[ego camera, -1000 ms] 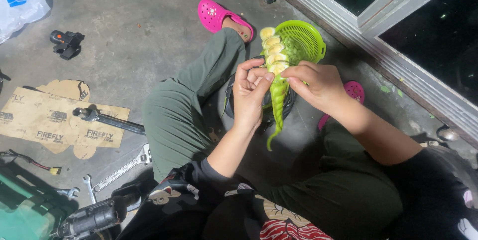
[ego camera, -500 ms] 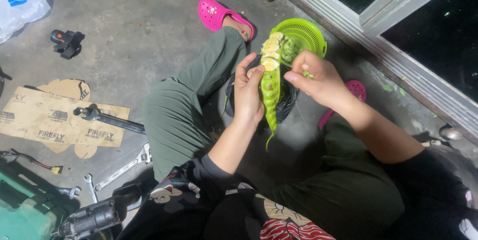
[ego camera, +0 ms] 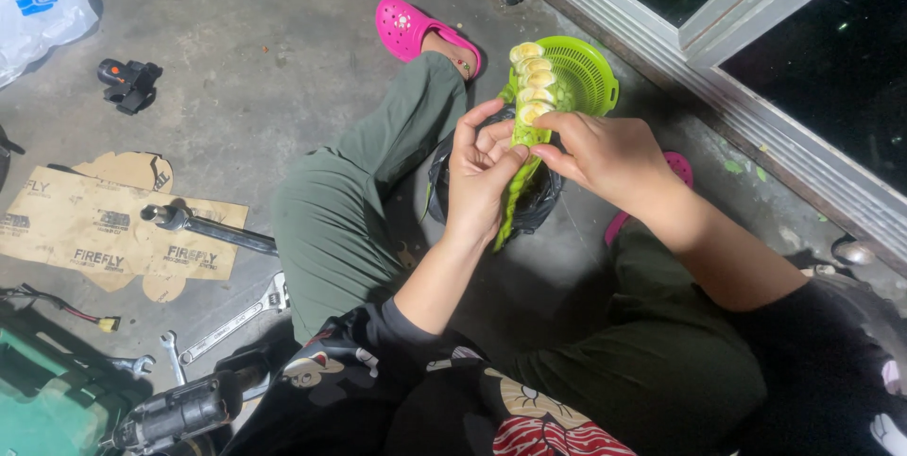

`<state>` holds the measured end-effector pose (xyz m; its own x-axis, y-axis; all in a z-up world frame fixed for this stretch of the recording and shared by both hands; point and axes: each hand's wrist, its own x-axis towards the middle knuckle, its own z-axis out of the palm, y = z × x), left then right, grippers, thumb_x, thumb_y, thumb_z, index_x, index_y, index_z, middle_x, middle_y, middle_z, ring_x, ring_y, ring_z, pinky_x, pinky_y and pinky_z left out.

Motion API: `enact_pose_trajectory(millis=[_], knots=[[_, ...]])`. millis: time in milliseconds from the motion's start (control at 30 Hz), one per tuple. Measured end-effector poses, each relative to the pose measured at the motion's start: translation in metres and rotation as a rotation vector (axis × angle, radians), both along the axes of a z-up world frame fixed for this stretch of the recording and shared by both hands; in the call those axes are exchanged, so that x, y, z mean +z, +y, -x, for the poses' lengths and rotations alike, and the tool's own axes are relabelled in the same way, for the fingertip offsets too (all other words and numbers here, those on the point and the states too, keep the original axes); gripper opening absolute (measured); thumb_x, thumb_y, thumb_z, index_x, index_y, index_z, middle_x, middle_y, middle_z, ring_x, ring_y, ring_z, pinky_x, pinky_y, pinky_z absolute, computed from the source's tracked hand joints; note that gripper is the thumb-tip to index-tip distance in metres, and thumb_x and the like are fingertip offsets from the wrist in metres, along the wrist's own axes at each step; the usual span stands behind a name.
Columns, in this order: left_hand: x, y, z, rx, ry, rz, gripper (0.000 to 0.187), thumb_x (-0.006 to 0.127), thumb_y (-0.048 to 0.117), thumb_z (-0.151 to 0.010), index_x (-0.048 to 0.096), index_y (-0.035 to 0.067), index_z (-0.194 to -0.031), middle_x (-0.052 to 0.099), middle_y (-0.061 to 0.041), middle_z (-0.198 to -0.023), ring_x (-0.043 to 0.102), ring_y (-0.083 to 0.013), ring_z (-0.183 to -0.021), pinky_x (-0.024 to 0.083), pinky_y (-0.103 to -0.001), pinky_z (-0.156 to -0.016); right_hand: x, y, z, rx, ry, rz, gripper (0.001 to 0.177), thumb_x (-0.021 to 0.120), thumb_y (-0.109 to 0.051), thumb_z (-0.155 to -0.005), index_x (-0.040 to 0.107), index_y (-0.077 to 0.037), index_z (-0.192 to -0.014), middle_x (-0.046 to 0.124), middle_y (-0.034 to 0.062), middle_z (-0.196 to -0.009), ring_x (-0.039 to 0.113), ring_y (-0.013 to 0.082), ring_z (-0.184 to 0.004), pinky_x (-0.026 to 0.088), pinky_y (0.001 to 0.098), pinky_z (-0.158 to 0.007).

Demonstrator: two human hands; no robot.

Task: The person is shelling green pods, which appear to be stink beans (petai), removing the seeds and placing them in a colander.

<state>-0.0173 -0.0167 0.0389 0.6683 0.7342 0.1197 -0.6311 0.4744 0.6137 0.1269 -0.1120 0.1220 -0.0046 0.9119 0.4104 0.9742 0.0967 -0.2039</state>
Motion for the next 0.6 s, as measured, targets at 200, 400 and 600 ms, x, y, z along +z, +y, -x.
enact_pose_trajectory(millis=[200,400,600], knots=[[-0.017,-0.002,-0.009,0.061,0.026,-0.158,0.052,0.057,-0.019,-0.093,0.049,0.001,-0.140,0.065,-0.012,-0.124,0.065,-0.0160,-0.115,0.052,-0.028,-0.097,-0.003,-0.002,-0.002,-0.009,0.034,-0.031,0.021,0.074,-0.020,-0.096,0.065,-0.013,-0.113,0.070,0.0069,-0.088,0.069,0.0287,-0.076,0.051,0.0393,-0.061],[-0.013,-0.007,-0.008,0.104,0.141,-0.250,0.030,0.061,-0.012,-0.099,0.061,-0.001,-0.127,0.069,-0.009,-0.116,0.065,-0.0089,-0.106,0.050,-0.021,-0.089,-0.016,-0.001,-0.010,-0.087,0.350,0.071,0.013,0.065,-0.021,-0.103,0.068,-0.011,-0.112,0.070,0.0095,-0.087,0.070,0.0255,-0.075,0.052,0.0354,-0.064],[-0.004,-0.005,-0.003,0.129,0.219,-0.350,0.022,0.069,-0.003,-0.101,0.070,-0.002,-0.123,0.064,-0.003,-0.113,0.059,-0.0028,-0.091,0.046,-0.015,-0.076,-0.015,-0.002,-0.017,-0.203,0.802,0.265,0.017,0.061,-0.023,-0.103,0.069,-0.008,-0.107,0.057,0.0017,-0.067,0.052,0.0091,-0.060,0.041,0.0262,-0.057]])
